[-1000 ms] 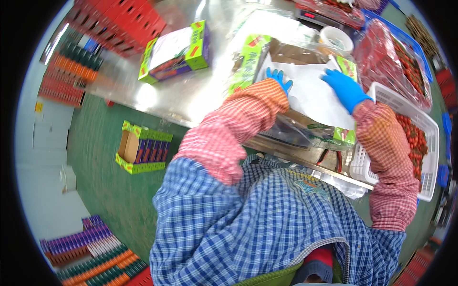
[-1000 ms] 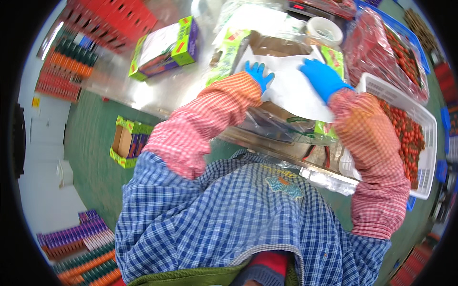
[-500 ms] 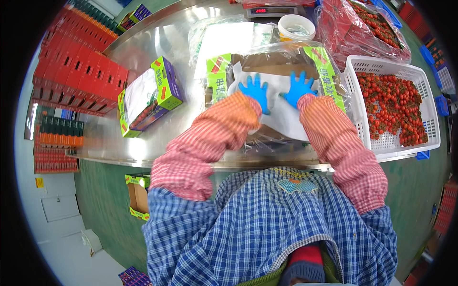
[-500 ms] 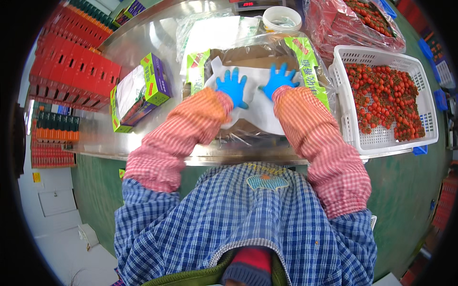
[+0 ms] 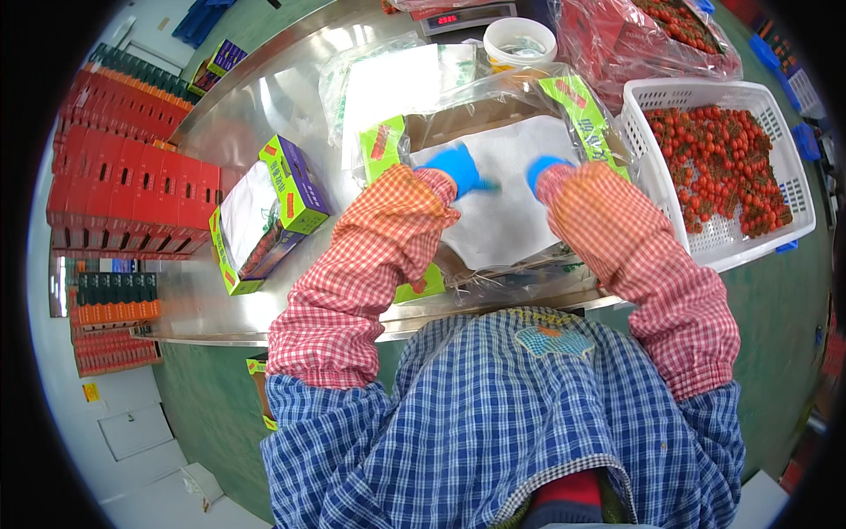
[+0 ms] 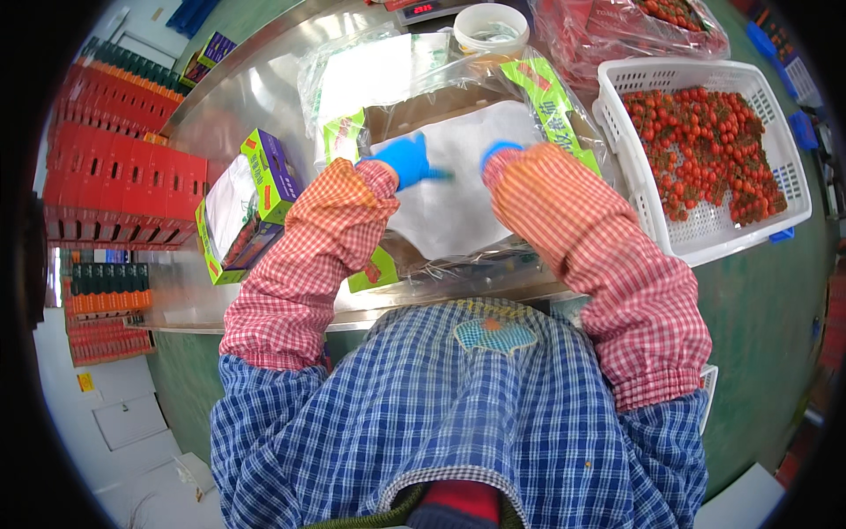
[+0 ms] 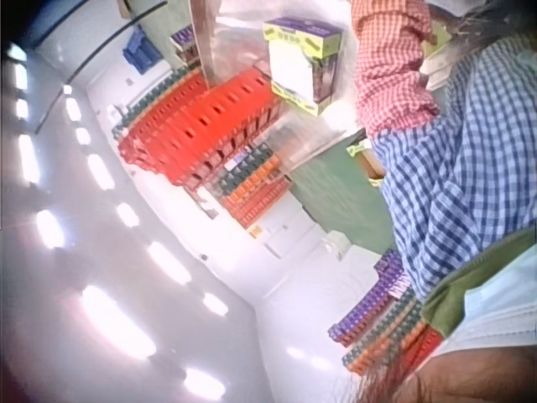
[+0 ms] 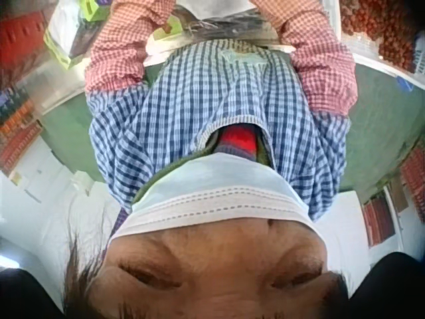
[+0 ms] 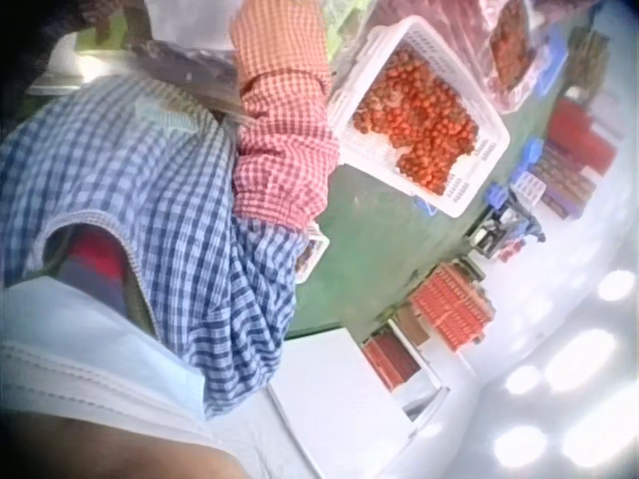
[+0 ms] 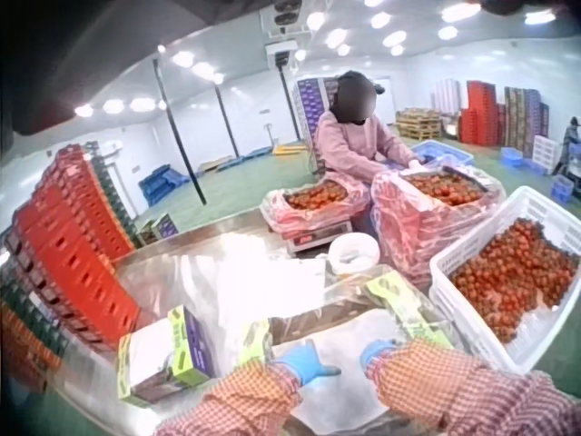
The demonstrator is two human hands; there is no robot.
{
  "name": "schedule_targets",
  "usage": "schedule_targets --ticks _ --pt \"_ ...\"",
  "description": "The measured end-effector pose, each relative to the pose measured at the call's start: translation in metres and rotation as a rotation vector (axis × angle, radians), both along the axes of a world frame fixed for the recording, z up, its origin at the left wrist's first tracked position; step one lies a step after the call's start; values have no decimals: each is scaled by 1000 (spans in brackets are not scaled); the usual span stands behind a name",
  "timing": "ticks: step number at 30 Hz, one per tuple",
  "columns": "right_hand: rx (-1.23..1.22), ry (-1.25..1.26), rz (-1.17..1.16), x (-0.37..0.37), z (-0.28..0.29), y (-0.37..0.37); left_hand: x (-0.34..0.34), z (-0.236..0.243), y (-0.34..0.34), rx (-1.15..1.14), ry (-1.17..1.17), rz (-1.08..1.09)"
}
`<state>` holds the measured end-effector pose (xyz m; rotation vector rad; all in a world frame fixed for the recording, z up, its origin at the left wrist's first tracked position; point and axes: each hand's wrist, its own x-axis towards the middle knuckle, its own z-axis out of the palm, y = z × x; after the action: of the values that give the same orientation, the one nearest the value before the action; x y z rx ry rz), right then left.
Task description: The person places a cardboard box on a scale, lines it with plastic, and packs cherry tomatoes from a white basket into the box. They use shears to trim tomato stems and arrange the fruit in layers, then cover the box with a paper sheet and seal it with tape.
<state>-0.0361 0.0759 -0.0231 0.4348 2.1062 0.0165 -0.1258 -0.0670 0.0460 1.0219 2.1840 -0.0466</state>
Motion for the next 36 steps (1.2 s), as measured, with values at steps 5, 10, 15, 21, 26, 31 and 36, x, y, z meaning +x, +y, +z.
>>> schedule_targets --ticks 5,10,15,21,26,31,36 --pt "57 514 -704 -11 8 -2 -16 -43 -8 -96 523 63" --pt "243 528 -724 0 24 -14 -14 -40 -4 -379 356 -124" --pt "-113 484 -543 6 28 -48 24 -24 -27 120 433 -334" --pt "-82 357 -512 -2 12 -50 -51 -35 -46 -529 359 -105" --pt "-70 475 -484 -23 4 -68 -49 -27 -16 336 306 -249" --pt "-406 902 -20 24 47 -46 -18 -34 -21 -16 326 -541" --pt "-48 1338 -272 109 92 116 -65 4 -20 536 87 -245"
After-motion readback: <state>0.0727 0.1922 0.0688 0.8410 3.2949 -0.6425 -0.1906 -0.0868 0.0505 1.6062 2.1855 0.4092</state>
